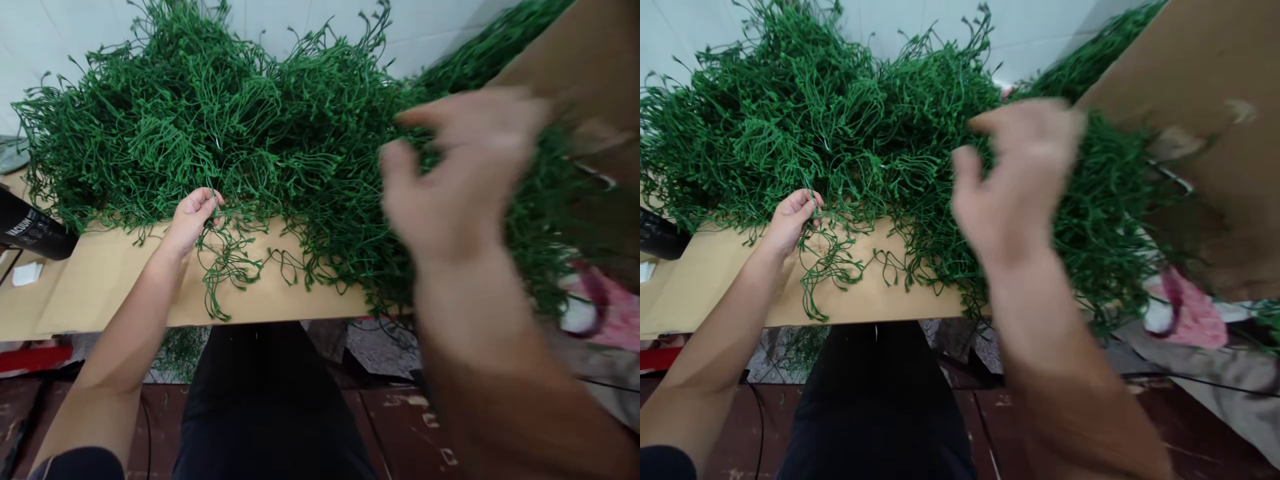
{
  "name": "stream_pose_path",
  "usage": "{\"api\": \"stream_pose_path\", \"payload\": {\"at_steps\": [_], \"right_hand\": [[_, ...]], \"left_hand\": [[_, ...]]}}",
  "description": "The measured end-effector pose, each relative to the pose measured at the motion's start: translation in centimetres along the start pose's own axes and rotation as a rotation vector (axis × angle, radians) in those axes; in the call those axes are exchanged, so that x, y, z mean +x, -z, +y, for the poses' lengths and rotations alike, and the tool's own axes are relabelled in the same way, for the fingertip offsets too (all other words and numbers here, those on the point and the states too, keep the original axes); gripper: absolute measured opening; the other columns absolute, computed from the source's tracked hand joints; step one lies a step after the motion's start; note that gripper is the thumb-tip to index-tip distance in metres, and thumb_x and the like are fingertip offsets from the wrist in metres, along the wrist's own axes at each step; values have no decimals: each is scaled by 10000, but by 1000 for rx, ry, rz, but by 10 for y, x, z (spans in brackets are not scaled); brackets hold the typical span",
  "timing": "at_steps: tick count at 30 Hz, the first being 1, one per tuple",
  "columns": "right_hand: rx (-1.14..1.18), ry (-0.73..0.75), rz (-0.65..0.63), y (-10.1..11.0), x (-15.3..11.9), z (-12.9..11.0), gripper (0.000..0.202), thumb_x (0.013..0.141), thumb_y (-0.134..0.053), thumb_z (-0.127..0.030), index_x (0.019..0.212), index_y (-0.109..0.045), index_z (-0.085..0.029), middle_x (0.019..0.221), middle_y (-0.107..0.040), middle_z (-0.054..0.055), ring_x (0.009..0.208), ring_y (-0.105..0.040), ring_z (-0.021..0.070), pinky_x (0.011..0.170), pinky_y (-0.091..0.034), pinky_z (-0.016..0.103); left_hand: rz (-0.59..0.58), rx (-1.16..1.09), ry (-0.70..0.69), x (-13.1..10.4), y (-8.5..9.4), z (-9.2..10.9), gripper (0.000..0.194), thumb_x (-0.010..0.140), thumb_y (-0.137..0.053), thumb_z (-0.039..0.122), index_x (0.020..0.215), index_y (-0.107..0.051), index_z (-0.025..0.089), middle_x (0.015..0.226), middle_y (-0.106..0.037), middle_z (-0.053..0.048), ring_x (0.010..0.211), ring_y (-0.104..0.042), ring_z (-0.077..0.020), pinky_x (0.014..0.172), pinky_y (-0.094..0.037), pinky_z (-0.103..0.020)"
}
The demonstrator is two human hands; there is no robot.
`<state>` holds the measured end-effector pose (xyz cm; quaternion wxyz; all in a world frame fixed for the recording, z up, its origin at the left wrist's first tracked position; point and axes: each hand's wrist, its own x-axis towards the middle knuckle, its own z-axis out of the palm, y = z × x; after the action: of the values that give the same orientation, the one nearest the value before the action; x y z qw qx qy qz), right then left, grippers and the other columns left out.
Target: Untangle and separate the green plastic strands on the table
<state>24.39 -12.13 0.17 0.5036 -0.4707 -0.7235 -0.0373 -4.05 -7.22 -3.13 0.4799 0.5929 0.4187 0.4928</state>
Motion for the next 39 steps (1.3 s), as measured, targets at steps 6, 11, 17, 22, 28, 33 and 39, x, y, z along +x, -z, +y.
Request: {"api": "stream_pose_path", "payload": {"at_steps": [6,11,17,22,28,33,39], "right_hand": [[122,-29,-356,-109,-14,-65,152,799,-544,-197,905,-639,-143,907,-637,91,877,-537,204,794,-418,373],[227,-133,-445,-115,-13,-62,138,805,-506,-152,717,-613,-155,715,-589,33,722,-510,134,688,-386,283],[341,-131,-299,-105,-14,-59,171,803,-496,-163,657,-585,-164,728,-538,26,719,-512,123,673,-410,277],[375,-68,-167,-102,-18,-73,193,805,-489,-180,623,-553,-173,846,-582,50,827,-537,154,769,-438,334],[304,143,-119,-103,-32,-87,229,821,-448,-159,609,-530,-187,858,-647,47,880,-522,173,818,-447,357],[358,170,-101,-103,-36,-88,221,826,-439,-162,637,-550,-191,832,-650,55,868,-544,175,803,-470,370],[404,133,-108,-100,-37,-92,202,817,-458,-159,637,-546,-187,803,-644,50,808,-570,163,752,-481,362]], "left_hand": [[-65,27,-15,-9,2,1,200,734,-623,337,724,-529,160,633,-469,27,535,-419,-58,525,-403,-182],[-42,46,-38,-7,4,1,189,743,-613,316,713,-514,158,667,-477,22,542,-410,-57,511,-382,-182],[56,143,31,-1,0,-3,112,798,-536,211,706,-485,175,588,-420,44,463,-330,-58,468,-287,-203],[105,159,37,0,-1,-5,128,790,-530,187,677,-468,180,572,-405,47,450,-297,-60,470,-257,-214],[200,228,60,5,-5,-11,148,772,-484,115,642,-454,179,513,-357,55,456,-276,-68,465,-232,-213],[256,311,51,5,-10,-7,213,756,-445,44,582,-446,167,493,-366,54,475,-302,-68,494,-246,-214],[274,313,96,7,-15,-8,212,761,-440,55,580,-430,165,504,-396,55,473,-327,-67,507,-255,-212]]}}
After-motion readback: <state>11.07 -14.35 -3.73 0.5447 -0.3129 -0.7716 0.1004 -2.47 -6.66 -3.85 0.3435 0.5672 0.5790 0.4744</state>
